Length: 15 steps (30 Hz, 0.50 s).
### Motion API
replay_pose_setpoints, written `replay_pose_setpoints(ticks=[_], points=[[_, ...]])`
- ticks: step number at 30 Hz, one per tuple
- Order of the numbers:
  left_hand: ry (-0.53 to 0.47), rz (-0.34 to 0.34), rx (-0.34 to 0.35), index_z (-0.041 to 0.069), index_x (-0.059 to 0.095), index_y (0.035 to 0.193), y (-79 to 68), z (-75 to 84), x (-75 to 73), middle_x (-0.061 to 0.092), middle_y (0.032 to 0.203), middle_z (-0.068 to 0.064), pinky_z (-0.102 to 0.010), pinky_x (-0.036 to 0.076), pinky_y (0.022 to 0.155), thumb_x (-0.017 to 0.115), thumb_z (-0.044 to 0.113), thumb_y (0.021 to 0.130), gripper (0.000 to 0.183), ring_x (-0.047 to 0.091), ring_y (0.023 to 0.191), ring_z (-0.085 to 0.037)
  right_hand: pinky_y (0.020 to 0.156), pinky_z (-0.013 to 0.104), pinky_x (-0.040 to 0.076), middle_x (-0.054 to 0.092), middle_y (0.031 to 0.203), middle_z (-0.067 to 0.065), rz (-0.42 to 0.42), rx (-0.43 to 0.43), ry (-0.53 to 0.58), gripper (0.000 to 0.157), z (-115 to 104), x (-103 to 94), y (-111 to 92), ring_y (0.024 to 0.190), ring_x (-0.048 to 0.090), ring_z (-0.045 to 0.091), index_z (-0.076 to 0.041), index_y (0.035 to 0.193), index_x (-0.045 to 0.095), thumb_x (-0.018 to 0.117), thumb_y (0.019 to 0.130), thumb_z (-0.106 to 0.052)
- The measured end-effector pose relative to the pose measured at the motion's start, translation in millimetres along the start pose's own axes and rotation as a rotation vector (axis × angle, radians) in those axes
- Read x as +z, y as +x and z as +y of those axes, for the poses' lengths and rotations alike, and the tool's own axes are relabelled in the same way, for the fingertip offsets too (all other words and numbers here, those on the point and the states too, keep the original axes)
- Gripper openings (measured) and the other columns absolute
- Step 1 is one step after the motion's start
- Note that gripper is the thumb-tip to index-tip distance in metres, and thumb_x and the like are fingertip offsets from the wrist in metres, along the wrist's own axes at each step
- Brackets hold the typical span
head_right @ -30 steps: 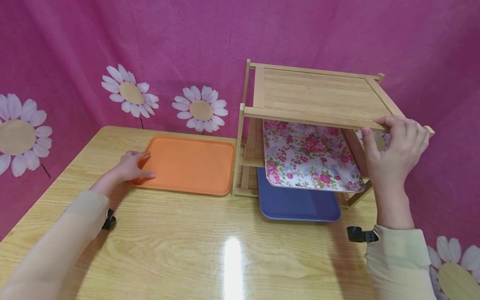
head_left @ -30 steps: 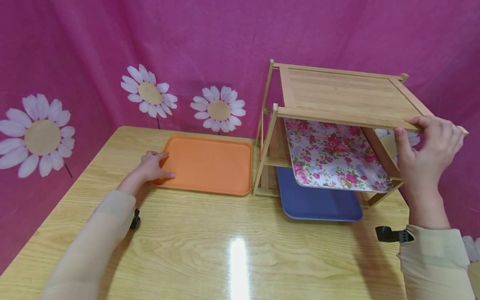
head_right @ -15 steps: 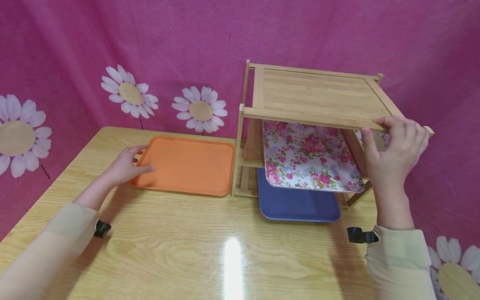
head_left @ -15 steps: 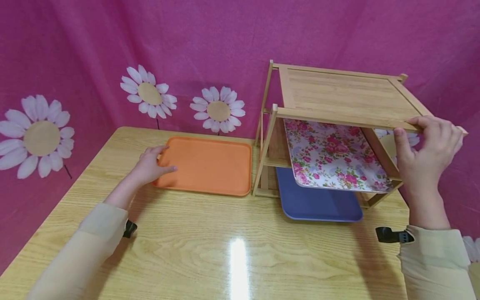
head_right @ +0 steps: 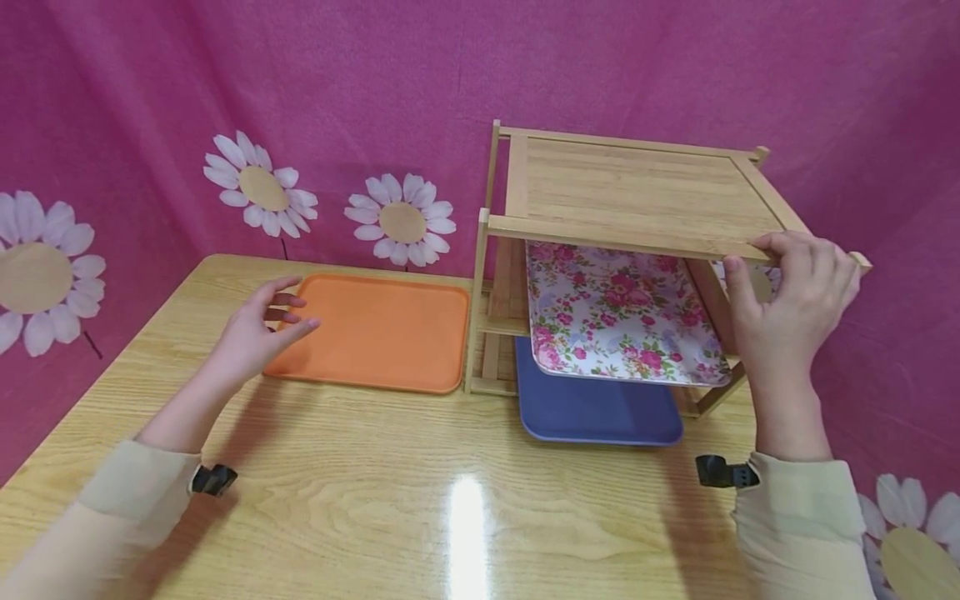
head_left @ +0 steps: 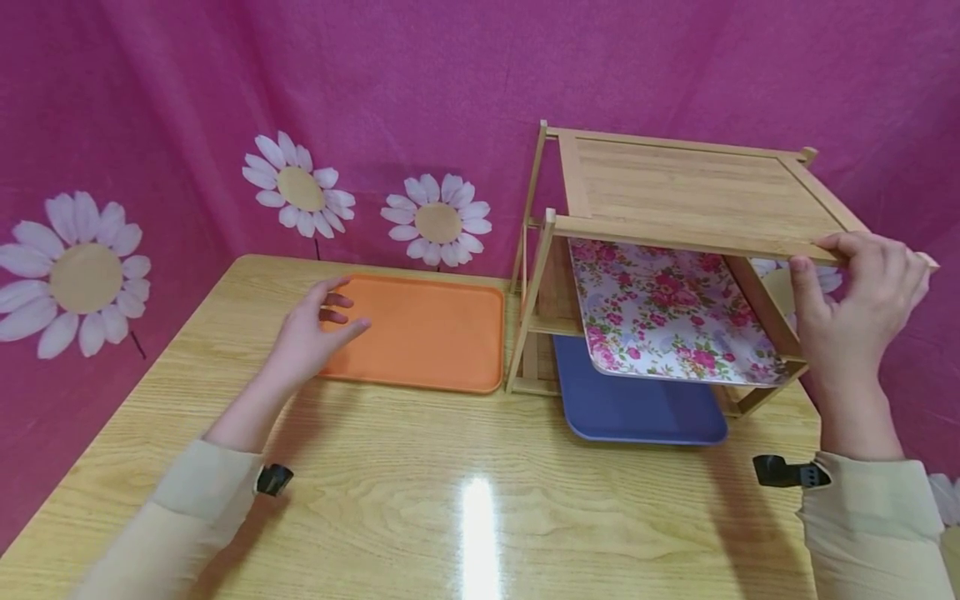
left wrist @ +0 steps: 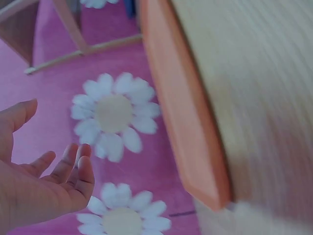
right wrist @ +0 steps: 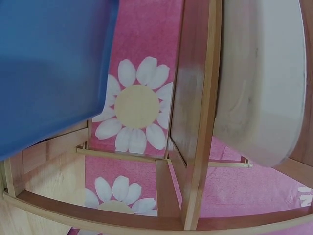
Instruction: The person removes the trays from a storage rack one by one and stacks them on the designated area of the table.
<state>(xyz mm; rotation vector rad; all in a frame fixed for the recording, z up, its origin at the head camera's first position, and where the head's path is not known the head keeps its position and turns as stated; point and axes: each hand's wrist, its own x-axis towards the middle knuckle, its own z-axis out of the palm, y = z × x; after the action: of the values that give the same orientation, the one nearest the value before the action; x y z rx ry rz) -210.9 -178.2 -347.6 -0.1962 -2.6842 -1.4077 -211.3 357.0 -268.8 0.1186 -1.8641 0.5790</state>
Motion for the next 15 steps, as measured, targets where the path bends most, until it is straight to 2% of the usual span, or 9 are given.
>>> replay_pose_setpoints(ticks=[2,5,6,9,10,12,13,15], points=[[-0.013,0.009,0.020,0.013,0.034,0.144,-3.2,8.5,2.6,0.053,0.123,-0.014,-0.039,0.049,0.082,0.067,0.034,0.088,0.068,0.054,0.108,-0.032,0.104,0.030,0.017,0.054,0.098,0.025,0.002,-0.003,-0.001,0.076,1.2,0.0,-0.1,0.101,0.039,0.012,0.002,0.102,0.062,0.054,0.080,-0.070],[-0.036,0.014,0.046,0.014,0.035,0.143,-8.0,23.1,6.9,0.054,0.123,-0.012,-0.038,0.047,0.081,0.068,0.030,0.087,0.066,0.055,0.108,-0.030,0.104,0.030,0.016,0.055,0.089,-0.002,0.001,-0.002,0.008,0.077,1.8,0.0,0.1,0.099,0.033,0.002,0.002,0.102,0.062,0.054,0.079,-0.071],[-0.044,0.016,0.056,0.015,0.036,0.143,-9.9,28.2,8.5,0.054,0.123,-0.011,-0.038,0.047,0.080,0.068,0.029,0.087,0.066,0.055,0.108,-0.030,0.104,0.030,0.016,0.054,0.088,-0.003,0.001,-0.001,0.010,0.077,1.5,0.1,0.2,0.099,0.033,0.002,0.002,0.102,0.062,0.054,0.079,-0.071],[-0.069,0.019,0.086,0.016,0.037,0.142,-15.1,42.3,14.7,0.054,0.122,-0.009,-0.037,0.046,0.079,0.070,0.025,0.086,0.066,0.055,0.107,-0.029,0.104,0.030,0.015,0.040,0.091,-0.027,-0.003,0.002,0.016,0.078,1.7,-0.2,0.3,0.098,0.029,-0.003,0.002,0.103,0.062,0.054,0.079,-0.071],[-0.079,0.021,0.094,0.016,0.038,0.142,-17.0,46.8,17.0,0.054,0.123,-0.009,-0.037,0.047,0.079,0.071,0.024,0.085,0.066,0.056,0.107,-0.028,0.104,0.030,0.015,0.039,0.091,-0.028,-0.003,0.002,0.017,0.078,1.6,-0.1,0.3,0.098,0.029,-0.003,0.002,0.103,0.062,0.054,0.079,-0.071],[-0.101,0.023,0.110,0.018,0.038,0.141,-20.5,55.5,21.9,0.054,0.123,-0.007,-0.037,0.047,0.078,0.071,0.025,0.085,0.066,0.056,0.107,-0.027,0.105,0.030,0.015,0.048,0.089,-0.018,0.001,0.002,0.017,0.077,2.0,0.3,0.1,0.099,0.029,-0.003,0.002,0.103,0.063,0.054,0.079,-0.071],[-0.111,0.023,0.117,0.019,0.038,0.141,-22.2,59.8,24.6,0.054,0.124,-0.006,-0.036,0.048,0.078,0.072,0.025,0.085,0.066,0.056,0.107,-0.026,0.105,0.030,0.016,0.048,0.090,-0.017,0.001,0.002,0.016,0.077,2.4,0.4,0.0,0.099,0.027,-0.005,0.002,0.103,0.063,0.054,0.078,-0.071],[-0.132,0.026,0.131,0.022,0.039,0.141,-25.1,67.7,30.5,0.054,0.124,-0.004,-0.036,0.048,0.078,0.072,0.027,0.084,0.066,0.056,0.107,-0.024,0.104,0.030,0.016,0.055,0.090,0.003,0.001,0.001,0.011,0.077,2.6,0.5,-0.3,0.100,0.032,0.000,0.001,0.103,0.063,0.054,0.079,-0.071]])
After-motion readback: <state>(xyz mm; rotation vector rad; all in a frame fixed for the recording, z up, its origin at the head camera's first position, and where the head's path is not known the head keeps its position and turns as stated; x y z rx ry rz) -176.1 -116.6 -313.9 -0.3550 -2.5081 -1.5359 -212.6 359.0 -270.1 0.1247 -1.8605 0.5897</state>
